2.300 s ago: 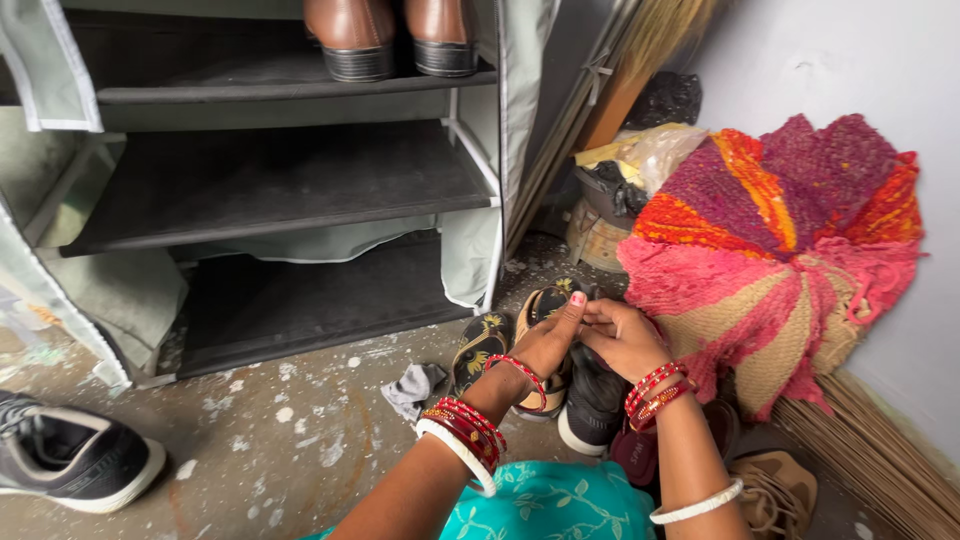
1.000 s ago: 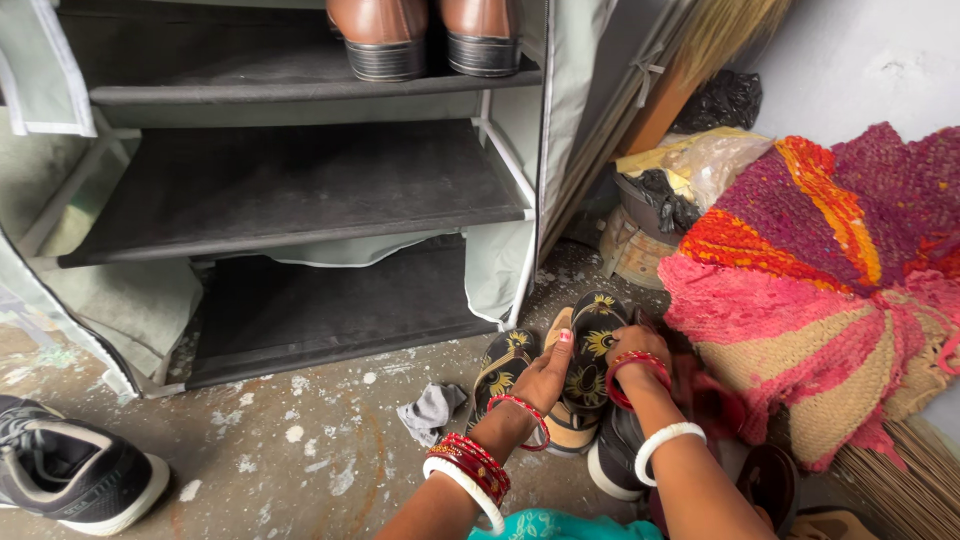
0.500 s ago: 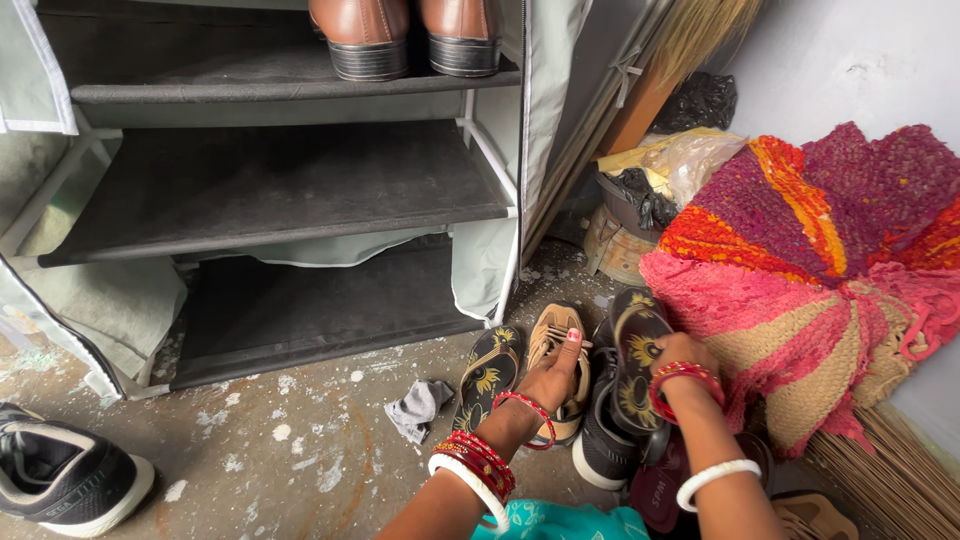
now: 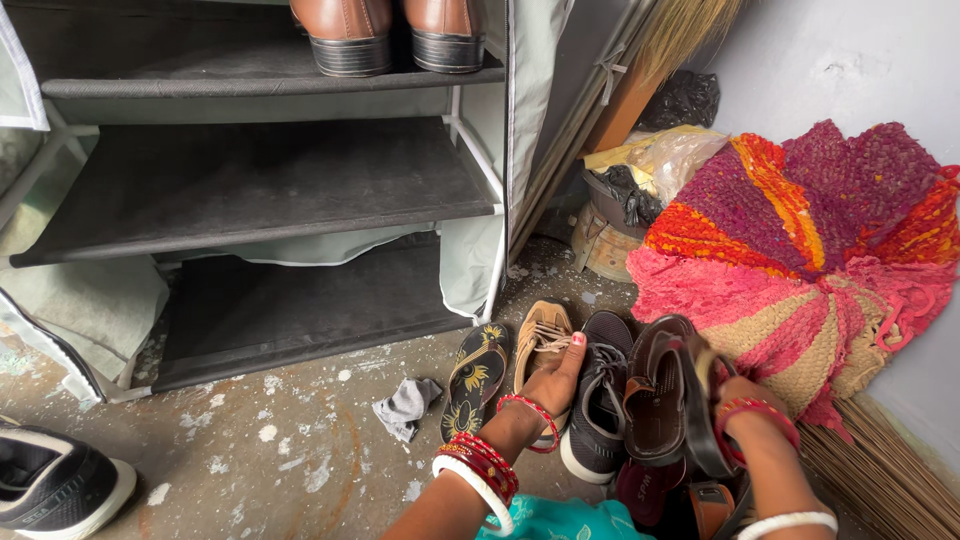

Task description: The person wipes a pair of dark sneakers with a cloth, cleaning the uppers and soles, then places them on a shoe rack. They repeat the process with a second sneaker and then begin wiping a pair of beige shoes.

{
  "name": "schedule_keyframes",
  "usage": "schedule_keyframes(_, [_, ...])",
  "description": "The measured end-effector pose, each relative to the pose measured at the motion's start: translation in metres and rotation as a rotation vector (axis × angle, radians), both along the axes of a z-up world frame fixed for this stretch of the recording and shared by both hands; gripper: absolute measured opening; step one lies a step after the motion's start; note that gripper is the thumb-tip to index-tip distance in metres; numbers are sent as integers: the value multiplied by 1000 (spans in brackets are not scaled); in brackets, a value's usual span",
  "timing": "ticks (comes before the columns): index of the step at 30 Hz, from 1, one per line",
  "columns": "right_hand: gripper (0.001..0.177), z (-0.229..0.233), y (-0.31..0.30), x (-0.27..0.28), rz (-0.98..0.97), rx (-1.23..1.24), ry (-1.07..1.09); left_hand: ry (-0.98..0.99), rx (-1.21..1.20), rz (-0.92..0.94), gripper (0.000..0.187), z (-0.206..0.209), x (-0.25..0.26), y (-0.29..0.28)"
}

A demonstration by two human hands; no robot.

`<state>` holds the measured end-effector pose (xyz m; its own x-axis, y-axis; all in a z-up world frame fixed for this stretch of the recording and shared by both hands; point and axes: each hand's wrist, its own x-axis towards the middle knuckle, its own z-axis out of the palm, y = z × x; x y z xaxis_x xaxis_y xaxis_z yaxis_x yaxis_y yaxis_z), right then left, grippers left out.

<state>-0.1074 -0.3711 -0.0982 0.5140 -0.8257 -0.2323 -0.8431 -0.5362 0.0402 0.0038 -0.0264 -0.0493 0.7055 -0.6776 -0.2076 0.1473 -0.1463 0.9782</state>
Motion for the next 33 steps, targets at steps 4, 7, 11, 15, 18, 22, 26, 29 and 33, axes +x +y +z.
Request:
schedule_keyframes(4, [37, 4, -5, -15, 42, -17, 34, -108, 66, -39, 97, 1, 0, 1])
schedule_keyframes(7, [35, 24, 5, -13, 57, -97, -31, -180, 60, -41, 95, 1, -1, 0])
schedule_keyframes(11, [26, 61, 39, 4, 28, -125, -82, -185, 61, -45, 94, 6, -4, 1])
schedule_keyframes(15, [19, 90, 77, 7, 33, -120, -130, -159, 70, -39, 94, 13, -3, 2])
schedule_keyframes(18, [26, 97, 94, 6, 24, -90, -254, -140, 76, -45, 93, 14, -2, 3])
schedule_keyframes(22, [20, 80, 106, 22, 209, -126, -429, -151, 42, -45, 94, 9, -4, 1])
schedule_keyframes(26, [35, 45, 117, 59, 269, 132, -419, -159, 49, -46, 94, -2, -1, -1])
schedule_keyframes(29, [56, 16, 128, 76, 264, 249, -327, -204, 32, -50, 95, -12, 3, -4])
schedule_keyframes(33, [108, -25, 148, 83, 291, 348, -97, -197, 49, -37, 96, -27, 6, -9])
